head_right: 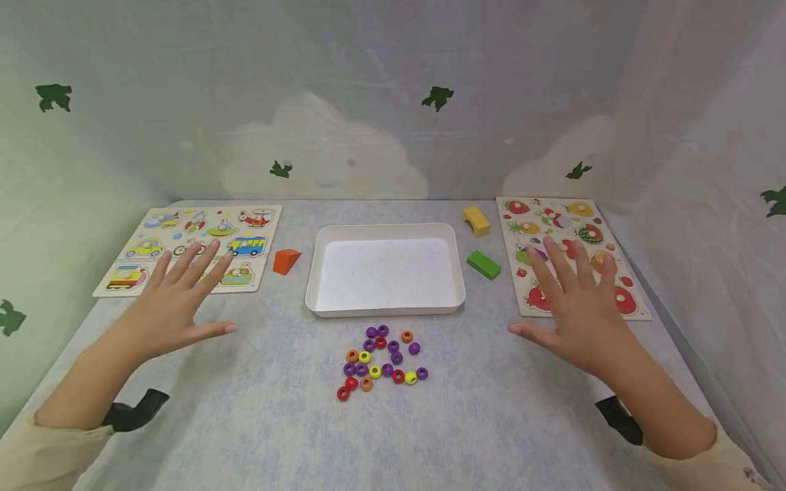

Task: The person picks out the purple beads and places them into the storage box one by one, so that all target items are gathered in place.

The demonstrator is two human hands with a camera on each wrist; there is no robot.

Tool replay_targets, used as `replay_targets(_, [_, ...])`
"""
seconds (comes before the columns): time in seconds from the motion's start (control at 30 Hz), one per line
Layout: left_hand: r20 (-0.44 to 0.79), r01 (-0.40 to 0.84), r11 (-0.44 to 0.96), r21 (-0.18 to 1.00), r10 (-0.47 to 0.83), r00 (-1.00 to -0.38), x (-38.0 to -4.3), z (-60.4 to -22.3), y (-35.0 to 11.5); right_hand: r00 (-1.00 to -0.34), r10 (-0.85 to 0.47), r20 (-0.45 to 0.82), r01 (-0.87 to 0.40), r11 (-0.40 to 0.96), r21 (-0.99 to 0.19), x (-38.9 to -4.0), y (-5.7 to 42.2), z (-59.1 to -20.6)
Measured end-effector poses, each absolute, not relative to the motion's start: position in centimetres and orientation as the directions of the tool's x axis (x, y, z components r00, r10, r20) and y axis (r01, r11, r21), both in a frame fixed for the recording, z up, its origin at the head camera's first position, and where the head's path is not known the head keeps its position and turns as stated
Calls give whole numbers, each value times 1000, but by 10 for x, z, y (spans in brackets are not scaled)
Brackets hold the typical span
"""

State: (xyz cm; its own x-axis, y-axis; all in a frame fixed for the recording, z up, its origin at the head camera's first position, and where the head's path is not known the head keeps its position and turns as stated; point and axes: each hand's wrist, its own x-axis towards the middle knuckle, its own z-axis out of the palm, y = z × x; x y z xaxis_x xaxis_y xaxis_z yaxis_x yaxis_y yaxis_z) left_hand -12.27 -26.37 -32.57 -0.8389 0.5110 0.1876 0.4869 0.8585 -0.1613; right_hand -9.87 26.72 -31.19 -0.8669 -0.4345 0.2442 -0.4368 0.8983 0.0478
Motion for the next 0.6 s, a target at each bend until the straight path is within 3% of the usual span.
replay_targets(0.1, [216, 525, 844, -106, 535, -817, -130, -332, -254, -795, -513, 322, -557, 829, -55, -94, 250, -322])
replay_targets(0.2, [231, 542, 840, -25, 533, -814, -137, -341, -240, -774, -551, 313, -619, 762, -190, -89, 231, -337])
replay_targets(0.4, [205, 507, 832, 225, 468, -860, -147, -369, -214, -831, -531, 168, -537, 686, -490, -84, 194, -372])
replay_targets(0.6, [86, 400, 806, 437, 406, -910, -156, -397, -192, -813, -564, 147, -493, 532, -689, -96, 171, -405])
